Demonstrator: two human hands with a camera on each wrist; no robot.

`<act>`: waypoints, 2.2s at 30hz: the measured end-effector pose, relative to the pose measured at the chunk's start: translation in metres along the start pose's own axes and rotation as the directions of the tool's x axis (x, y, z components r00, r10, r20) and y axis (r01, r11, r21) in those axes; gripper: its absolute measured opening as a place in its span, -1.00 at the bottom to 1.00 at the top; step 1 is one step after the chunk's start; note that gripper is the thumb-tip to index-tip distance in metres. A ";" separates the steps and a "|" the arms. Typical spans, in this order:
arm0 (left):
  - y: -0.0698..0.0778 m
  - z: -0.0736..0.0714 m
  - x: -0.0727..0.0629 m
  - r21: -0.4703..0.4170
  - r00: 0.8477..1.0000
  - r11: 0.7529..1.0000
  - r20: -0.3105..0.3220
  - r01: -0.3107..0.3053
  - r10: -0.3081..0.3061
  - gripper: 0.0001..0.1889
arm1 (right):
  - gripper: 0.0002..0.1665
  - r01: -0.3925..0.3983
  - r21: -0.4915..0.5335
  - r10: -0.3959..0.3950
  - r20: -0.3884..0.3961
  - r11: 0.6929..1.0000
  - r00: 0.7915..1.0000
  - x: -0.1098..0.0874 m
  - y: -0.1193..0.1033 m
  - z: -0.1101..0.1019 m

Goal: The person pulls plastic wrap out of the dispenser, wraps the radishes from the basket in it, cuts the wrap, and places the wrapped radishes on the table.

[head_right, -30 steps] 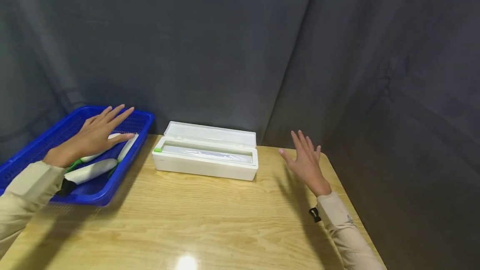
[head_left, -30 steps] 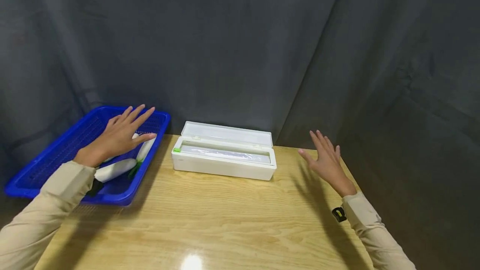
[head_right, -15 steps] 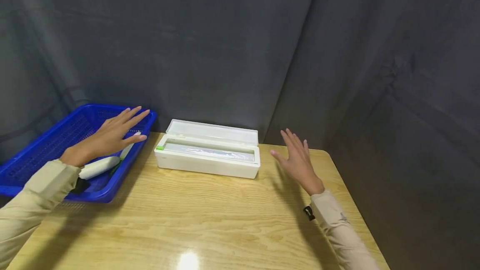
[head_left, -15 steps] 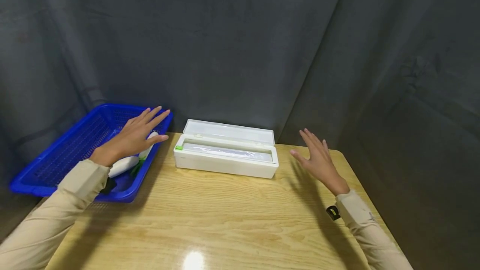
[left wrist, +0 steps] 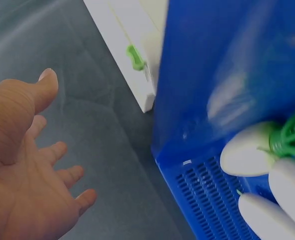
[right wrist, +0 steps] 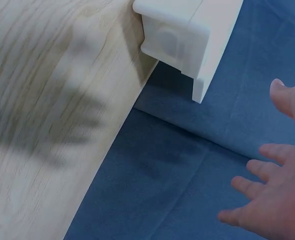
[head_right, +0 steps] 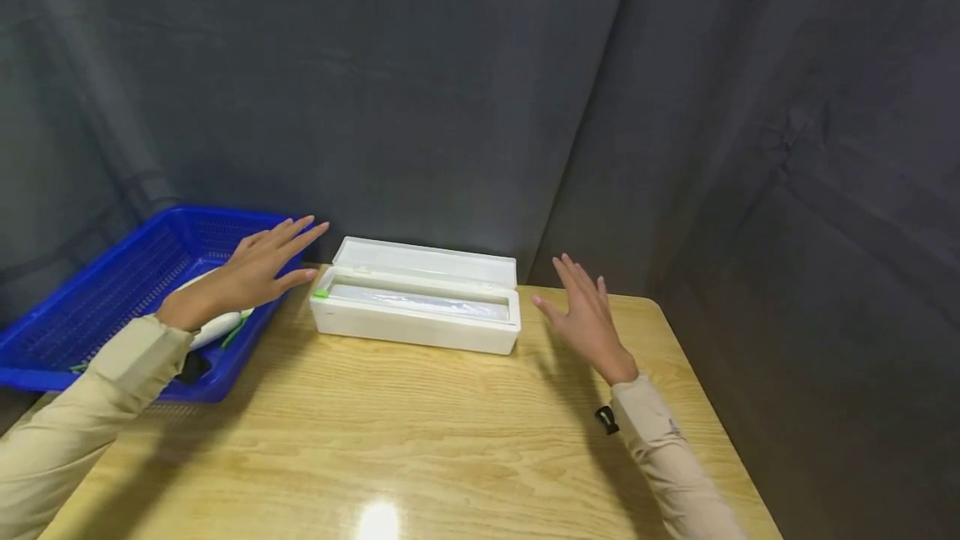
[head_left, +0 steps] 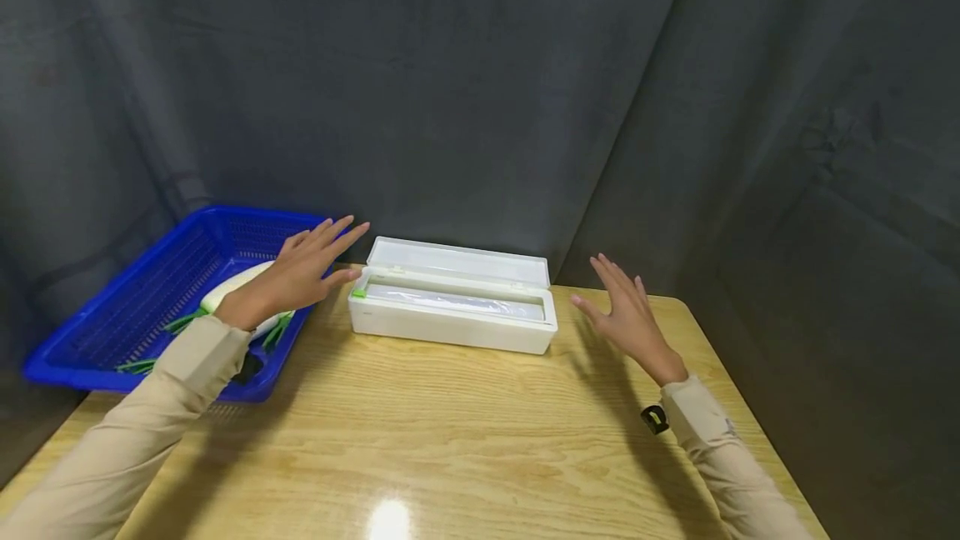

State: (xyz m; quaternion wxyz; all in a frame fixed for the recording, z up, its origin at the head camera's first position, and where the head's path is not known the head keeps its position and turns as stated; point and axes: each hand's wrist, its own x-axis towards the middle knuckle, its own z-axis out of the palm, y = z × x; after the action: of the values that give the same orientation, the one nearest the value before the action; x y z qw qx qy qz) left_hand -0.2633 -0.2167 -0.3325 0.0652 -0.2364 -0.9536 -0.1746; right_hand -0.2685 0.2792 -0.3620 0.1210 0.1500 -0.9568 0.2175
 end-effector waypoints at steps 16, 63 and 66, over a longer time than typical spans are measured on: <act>0.014 0.012 0.014 -0.118 0.998 0.993 0.053 -0.019 0.025 -0.22 | -0.10 0.019 0.028 -0.020 0.019 0.999 1.000 0.005 -0.003 0.013; 0.037 0.066 0.022 -0.123 0.995 0.987 -0.025 -0.100 0.098 -0.38 | -0.44 0.202 0.205 -0.197 -0.047 0.958 0.979 0.004 -0.022 0.048; 0.038 0.071 0.022 -0.104 0.994 0.989 -0.039 -0.110 0.106 -0.40 | -0.46 0.207 0.208 -0.201 -0.051 0.956 0.978 0.004 -0.021 0.050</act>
State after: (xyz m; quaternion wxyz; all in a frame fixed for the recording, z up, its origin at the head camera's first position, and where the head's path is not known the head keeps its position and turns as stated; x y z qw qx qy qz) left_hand -0.2678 -0.1496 -0.3819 0.0777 -0.2879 -0.9276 -0.2250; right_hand -0.2733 0.2377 -0.3972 0.1401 0.2566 -0.9057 0.3069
